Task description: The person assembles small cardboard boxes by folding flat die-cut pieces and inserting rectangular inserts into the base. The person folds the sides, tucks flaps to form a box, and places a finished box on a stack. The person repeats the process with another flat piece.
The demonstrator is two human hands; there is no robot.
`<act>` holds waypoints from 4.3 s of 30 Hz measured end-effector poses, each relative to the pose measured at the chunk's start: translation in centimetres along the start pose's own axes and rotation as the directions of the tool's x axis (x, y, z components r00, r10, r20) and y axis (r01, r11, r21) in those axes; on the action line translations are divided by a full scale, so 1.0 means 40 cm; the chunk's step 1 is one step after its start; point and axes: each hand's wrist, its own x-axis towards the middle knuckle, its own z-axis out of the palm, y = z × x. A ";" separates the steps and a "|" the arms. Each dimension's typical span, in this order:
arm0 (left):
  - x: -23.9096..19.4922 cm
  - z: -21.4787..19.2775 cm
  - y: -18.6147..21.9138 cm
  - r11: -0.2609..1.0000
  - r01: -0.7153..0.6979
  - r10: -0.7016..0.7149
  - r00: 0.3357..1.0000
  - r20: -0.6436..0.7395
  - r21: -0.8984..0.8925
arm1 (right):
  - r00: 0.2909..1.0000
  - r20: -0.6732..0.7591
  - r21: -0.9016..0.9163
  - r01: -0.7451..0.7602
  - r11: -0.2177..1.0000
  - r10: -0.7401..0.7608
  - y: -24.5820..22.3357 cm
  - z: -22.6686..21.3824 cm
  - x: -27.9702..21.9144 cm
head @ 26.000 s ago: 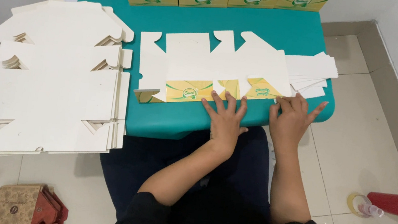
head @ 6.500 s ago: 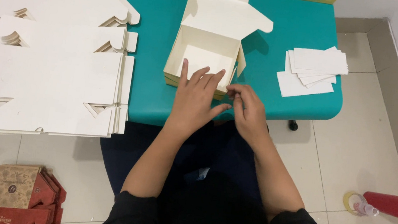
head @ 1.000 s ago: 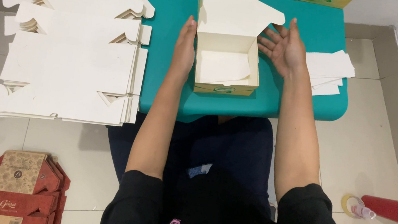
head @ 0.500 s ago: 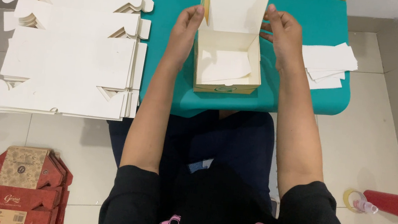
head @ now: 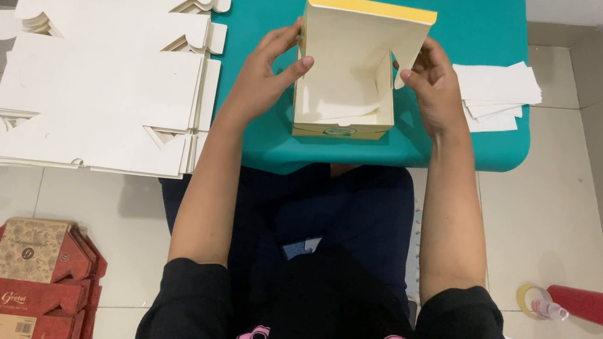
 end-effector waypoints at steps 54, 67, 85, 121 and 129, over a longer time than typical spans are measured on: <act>-0.134 0.022 -0.043 0.955 -0.297 0.293 0.948 0.124 0.015 | 0.955 0.297 -0.129 0.048 0.990 -0.007 -0.035 0.027 -0.099; -0.141 0.041 -0.065 0.955 -0.295 0.290 0.947 0.141 0.018 | 0.958 0.285 -0.130 0.068 0.989 -0.029 0.007 0.030 -0.118; -0.196 0.126 -0.077 0.990 -0.090 0.086 0.995 -0.044 -0.111 | 0.994 0.108 0.006 -0.035 0.999 0.034 0.059 0.041 -0.141; 0.591 -0.291 0.026 0.990 -0.023 0.094 0.836 -0.541 0.137 | 0.983 -0.017 -0.841 0.084 0.534 -0.181 -0.113 0.270 0.680; 0.572 -0.315 -0.024 0.984 -0.048 0.116 0.902 -0.416 0.169 | 0.998 0.019 -0.862 0.046 0.506 -0.058 -0.110 0.270 0.667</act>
